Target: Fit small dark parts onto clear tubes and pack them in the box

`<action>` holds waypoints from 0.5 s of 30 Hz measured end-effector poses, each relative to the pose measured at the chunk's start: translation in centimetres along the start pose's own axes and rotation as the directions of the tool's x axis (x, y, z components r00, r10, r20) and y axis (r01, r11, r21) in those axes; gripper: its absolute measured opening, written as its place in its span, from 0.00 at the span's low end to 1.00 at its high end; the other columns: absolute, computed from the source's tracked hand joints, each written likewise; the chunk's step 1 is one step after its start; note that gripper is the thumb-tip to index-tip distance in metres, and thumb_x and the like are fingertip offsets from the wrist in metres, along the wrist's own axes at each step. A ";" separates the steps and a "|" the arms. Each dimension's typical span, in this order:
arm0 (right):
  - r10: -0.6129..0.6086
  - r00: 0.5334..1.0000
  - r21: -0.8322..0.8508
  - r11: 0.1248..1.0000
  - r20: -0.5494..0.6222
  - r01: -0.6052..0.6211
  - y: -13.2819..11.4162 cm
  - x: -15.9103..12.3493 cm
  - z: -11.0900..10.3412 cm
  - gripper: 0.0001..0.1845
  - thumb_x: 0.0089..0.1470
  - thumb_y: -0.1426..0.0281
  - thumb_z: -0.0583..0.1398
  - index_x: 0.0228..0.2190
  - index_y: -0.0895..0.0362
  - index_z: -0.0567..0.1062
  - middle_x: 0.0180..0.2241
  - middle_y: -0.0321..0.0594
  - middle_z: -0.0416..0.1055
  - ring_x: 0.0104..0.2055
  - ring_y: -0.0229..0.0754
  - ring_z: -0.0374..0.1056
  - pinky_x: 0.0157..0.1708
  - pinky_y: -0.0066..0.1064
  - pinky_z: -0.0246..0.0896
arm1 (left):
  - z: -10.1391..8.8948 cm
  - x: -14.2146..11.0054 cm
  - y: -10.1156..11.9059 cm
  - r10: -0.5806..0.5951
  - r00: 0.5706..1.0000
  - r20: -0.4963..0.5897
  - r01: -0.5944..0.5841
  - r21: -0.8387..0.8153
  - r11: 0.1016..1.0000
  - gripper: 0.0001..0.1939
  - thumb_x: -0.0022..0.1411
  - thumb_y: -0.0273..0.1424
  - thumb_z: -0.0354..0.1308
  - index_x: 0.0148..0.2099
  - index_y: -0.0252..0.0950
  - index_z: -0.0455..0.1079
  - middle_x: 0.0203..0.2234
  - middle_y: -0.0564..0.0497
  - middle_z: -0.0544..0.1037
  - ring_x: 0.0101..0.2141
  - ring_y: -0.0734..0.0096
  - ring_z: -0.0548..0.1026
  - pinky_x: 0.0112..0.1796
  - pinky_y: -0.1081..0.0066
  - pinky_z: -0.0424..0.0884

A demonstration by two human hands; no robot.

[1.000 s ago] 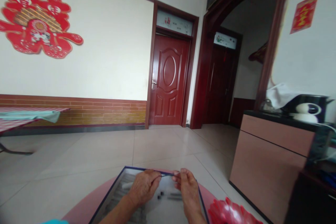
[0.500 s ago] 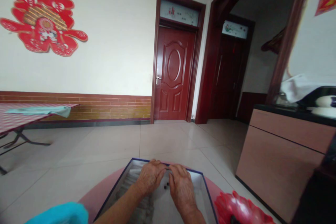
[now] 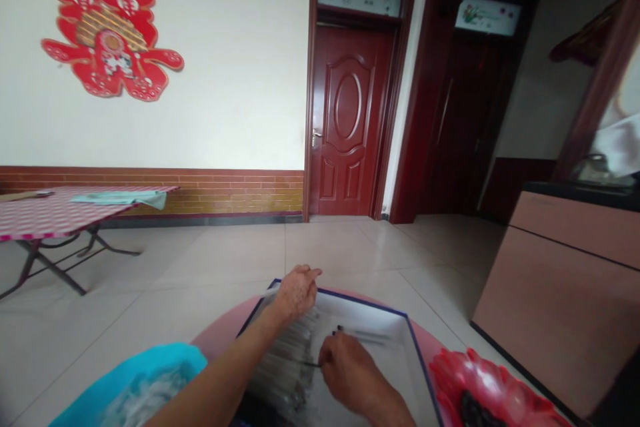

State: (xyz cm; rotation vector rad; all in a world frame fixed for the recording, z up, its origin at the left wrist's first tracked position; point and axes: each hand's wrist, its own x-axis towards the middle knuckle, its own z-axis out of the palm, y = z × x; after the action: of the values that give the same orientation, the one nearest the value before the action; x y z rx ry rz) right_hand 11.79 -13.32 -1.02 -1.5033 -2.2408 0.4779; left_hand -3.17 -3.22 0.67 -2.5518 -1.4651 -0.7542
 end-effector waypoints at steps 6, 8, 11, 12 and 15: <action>-0.055 0.998 0.036 0.998 0.043 0.054 -2.9 -1.2 1.0 0.15 0.38 0.77 0.51 0.22 0.53 0.75 0.25 0.39 0.74 0.29 0.41 0.68 0.29 0.27 0.55 | -2.1 -0.7 -1.5 0.012 0.997 0.080 -0.016 0.051 0.999 0.22 0.54 0.22 0.46 0.51 0.37 0.64 0.33 0.47 0.73 0.36 0.65 0.69 0.40 0.67 0.66; -0.065 0.997 0.071 0.996 0.042 0.061 -2.9 -1.3 1.1 0.15 0.38 0.77 0.51 0.23 0.53 0.75 0.26 0.38 0.74 0.30 0.40 0.67 0.30 0.26 0.55 | -2.4 -1.4 -2.0 0.001 0.996 0.094 -0.007 0.058 0.998 0.23 0.54 0.22 0.46 0.54 0.38 0.61 0.34 0.48 0.73 0.36 0.66 0.69 0.40 0.68 0.67; -0.071 0.993 0.133 0.989 0.089 0.059 -3.6 -1.6 1.3 0.14 0.38 0.77 0.52 0.24 0.54 0.75 0.27 0.37 0.74 0.31 0.38 0.67 0.31 0.25 0.55 | -2.5 -2.0 -2.6 -0.027 0.994 0.103 0.021 0.058 0.998 0.23 0.57 0.23 0.45 0.56 0.36 0.58 0.36 0.47 0.74 0.37 0.67 0.70 0.40 0.68 0.66; -0.056 0.993 0.150 0.988 0.102 0.040 -4.1 -1.7 1.4 0.14 0.39 0.76 0.52 0.25 0.54 0.75 0.28 0.37 0.73 0.32 0.38 0.67 0.31 0.25 0.55 | -2.4 -2.2 -2.7 -0.033 0.994 0.106 0.028 0.055 0.998 0.22 0.58 0.23 0.44 0.56 0.35 0.58 0.36 0.47 0.74 0.37 0.67 0.70 0.41 0.68 0.66; 0.035 0.994 0.180 0.982 0.101 -0.052 -6.4 -2.1 1.8 0.13 0.43 0.72 0.52 0.30 0.52 0.74 0.35 0.38 0.72 0.37 0.40 0.66 0.34 0.27 0.56 | -2.3 -2.4 -3.0 -0.046 0.992 0.118 0.041 0.039 0.998 0.18 0.59 0.24 0.44 0.52 0.33 0.61 0.32 0.48 0.75 0.37 0.67 0.71 0.42 0.67 0.66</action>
State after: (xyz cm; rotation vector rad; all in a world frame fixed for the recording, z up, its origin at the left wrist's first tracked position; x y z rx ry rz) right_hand 6.49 -17.70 0.24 -1.4651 -2.1721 0.7640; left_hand -7.46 -4.26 1.13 -2.5857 -1.5585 -0.5840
